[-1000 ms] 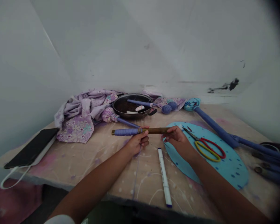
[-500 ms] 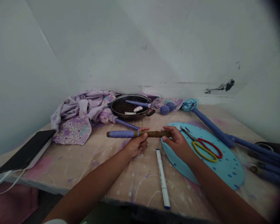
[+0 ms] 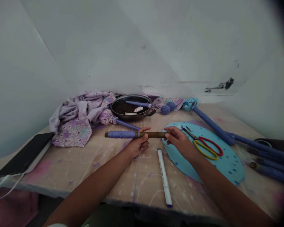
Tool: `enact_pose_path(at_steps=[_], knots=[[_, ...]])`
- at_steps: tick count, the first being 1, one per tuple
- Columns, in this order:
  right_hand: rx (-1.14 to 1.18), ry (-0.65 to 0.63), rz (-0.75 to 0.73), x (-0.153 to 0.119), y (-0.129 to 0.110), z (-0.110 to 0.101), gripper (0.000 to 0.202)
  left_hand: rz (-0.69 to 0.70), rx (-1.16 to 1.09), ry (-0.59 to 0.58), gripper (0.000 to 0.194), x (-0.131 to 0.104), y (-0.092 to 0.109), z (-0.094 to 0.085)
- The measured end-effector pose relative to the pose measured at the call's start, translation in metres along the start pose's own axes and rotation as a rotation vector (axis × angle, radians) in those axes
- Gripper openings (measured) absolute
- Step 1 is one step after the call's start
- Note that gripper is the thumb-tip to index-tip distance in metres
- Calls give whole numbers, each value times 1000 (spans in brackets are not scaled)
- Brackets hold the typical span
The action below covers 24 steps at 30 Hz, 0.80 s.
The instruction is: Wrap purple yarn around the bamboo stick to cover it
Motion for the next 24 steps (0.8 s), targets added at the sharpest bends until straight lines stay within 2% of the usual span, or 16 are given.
enact_pose_path(at_steps=[3,5,7,9,11,14,16,18,22,24], knots=[[-97,37,-130,0,0,1,30,19,11,23,49,-1,0,1],[-38,22,-31,-1,-1,2,33,30,29,25,47,-1,0,1],[44,-14,147,-2,-1,3,37,29,49,-1,47,-1,-1,1],[20,-80,244,-2,0,2,39,16,61,-36,49,-1,-1,0],[-84,-126,174,-2,0,0,34,-1,58,-54,52,-2,-1,-2],[-196,-104,-114,-3,-2,0,21,-14,40,-56,55,-3,0,-4],[-163,-153,-208,-6,-3,3,22,-15,38,-53,53,-3,1,-6],[-63,-196,-128,-10,-5,8,26,-15,43,-52,50,-4,1,-7],[59,-159,222,-12,-2,14,41,-9,65,-76,52,-4,1,-6],[62,-175,237,-11,1,14,36,-9,70,-85,56,-4,1,-6]])
Point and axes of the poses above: each hand's wrist, its own x-axis towards the middle knuckle, its own z-axis out of the palm, y = z × x, the point moved 1 cm from there along x, towards the middle knuckle, and after that the axes turned 3 degrees about y, right-handed, at the moved point
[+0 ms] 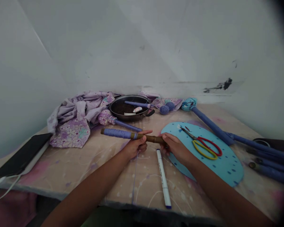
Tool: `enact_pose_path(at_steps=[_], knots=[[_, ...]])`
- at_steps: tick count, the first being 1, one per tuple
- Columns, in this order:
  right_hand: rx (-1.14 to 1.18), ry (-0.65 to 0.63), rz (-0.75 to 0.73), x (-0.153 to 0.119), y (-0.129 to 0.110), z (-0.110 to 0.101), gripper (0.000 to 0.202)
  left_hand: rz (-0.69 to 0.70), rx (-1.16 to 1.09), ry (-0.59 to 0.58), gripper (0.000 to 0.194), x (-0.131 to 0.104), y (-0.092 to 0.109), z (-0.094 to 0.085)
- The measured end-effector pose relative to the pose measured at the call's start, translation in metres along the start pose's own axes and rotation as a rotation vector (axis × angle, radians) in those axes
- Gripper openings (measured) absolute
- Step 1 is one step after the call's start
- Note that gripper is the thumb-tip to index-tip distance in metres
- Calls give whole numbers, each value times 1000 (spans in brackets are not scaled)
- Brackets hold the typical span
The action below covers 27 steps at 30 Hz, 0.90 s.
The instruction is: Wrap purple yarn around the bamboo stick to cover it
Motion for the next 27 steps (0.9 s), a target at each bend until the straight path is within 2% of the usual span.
enact_pose_path(at_steps=[3,5,6,11,15,18,21,23,25,27], knots=[[-98,82,-252,2,-1,-3,26,10,-19,16,58,1,2,0],[-144,144,-344,1,-4,-3,27,22,-33,48,54,2,4,1],[-130,156,-317,0,-6,-2,29,25,-36,63,52,2,5,1],[121,95,35,-7,-9,5,41,9,-21,79,49,2,5,4],[247,62,143,-8,-8,6,45,1,6,71,48,1,4,5],[150,95,25,-5,-8,2,36,-10,4,48,50,1,4,4],[-105,148,-284,-3,-6,0,22,-14,-26,48,51,2,6,3],[-184,147,-418,-3,-5,2,20,-16,-40,54,48,2,6,3],[-88,109,-355,-4,-5,4,24,-9,-38,67,43,2,6,3],[110,65,-148,-6,-6,6,32,7,-17,82,40,3,5,4]])
Point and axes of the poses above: each hand's wrist, its own x-axis towards the middle knuckle, its own z-axis out of the palm, y = z × x, the point moved 1 cm from there along x, towards the middle knuckle, and after that the axes turned 3 degrees about y, right-handed, at the moved point
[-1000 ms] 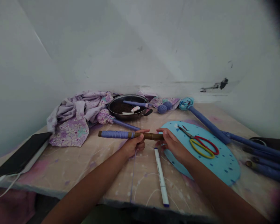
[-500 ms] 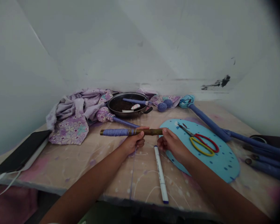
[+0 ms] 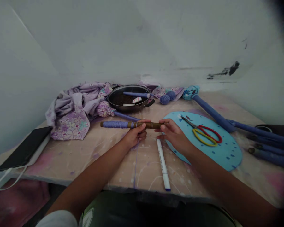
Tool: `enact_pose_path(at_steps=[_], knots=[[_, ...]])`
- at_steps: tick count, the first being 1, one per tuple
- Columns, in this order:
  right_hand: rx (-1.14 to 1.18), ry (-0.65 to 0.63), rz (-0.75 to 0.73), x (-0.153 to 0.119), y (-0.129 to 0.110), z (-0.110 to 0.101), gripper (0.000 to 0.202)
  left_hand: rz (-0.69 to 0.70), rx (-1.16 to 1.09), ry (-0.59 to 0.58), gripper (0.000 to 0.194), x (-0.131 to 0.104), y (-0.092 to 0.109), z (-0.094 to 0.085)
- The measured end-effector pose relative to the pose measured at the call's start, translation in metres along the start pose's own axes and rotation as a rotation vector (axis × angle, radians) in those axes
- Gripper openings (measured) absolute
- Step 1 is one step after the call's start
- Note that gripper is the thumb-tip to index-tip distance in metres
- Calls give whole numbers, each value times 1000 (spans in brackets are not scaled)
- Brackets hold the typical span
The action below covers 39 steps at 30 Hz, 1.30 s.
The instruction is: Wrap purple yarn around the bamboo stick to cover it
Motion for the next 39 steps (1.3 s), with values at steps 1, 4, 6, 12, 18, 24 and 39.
enact_pose_path(at_steps=[1,4,6,12,18,24,39], knots=[[78,-2,106,-1,-1,1,35,8,15,4,40,0,-1,0],[110,19,223,-2,-4,2,37,5,48,-5,41,0,-2,1],[5,22,106,-1,-4,0,33,-10,33,-20,42,0,-2,-1],[-262,1,-140,-1,-6,-4,43,-18,13,-17,38,1,0,-3],[146,-72,358,-1,-7,-4,33,-25,64,-46,37,0,-1,0],[-212,18,-262,0,6,1,20,-45,-17,-21,42,0,3,-2],[-146,-54,132,-2,3,1,20,-80,0,-16,35,4,0,-5]])
Point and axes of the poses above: each hand's wrist, its own x-axis towards the middle knuckle, its own z-axis out of the palm, y = z × x, the point moved 1 cm from there along x, towards the middle knuckle, and after that the axes turned 3 degrees about y, right-handed, at the moved point
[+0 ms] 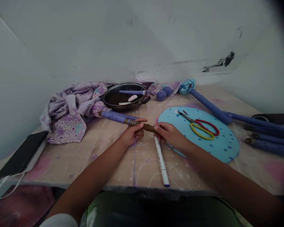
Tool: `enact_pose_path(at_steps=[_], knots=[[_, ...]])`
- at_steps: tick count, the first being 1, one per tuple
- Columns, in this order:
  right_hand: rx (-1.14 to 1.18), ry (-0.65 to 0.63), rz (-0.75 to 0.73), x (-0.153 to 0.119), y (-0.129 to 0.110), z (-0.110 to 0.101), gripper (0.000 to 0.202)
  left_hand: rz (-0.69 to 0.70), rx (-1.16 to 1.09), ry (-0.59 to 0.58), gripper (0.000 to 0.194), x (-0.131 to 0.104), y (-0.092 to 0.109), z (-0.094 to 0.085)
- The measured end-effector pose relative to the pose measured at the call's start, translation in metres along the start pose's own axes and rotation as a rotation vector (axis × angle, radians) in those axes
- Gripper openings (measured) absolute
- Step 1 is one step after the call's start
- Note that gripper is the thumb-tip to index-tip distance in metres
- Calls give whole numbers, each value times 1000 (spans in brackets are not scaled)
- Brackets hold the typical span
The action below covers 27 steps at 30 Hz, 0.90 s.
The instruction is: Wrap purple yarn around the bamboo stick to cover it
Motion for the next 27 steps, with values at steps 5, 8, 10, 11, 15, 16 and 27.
enact_pose_path(at_steps=[5,8,10,11,15,16,27], knots=[[-182,190,-375,-2,0,2,24,5,-29,27,28,0,1,2],[187,40,94,0,-2,0,32,15,-15,34,30,-2,2,6],[346,-100,327,0,-4,-1,35,14,-4,29,32,-2,2,8],[365,-147,354,0,-5,-2,35,8,-2,25,32,-3,2,8],[40,-53,-52,-1,-5,-5,22,-25,-33,31,33,-1,1,4],[-123,-6,-224,-1,-5,-5,18,-28,-42,35,34,-1,1,3],[141,-87,144,1,0,-1,44,18,50,20,34,-1,-1,7]])
Point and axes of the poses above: each hand's wrist, its own x-axis towards the middle knuckle, its own z-axis out of the palm, y = z × x, the point moved 1 cm from there along x, towards the middle knuckle, and after that the axes turned 3 degrees about y, right-handed, at the moved point
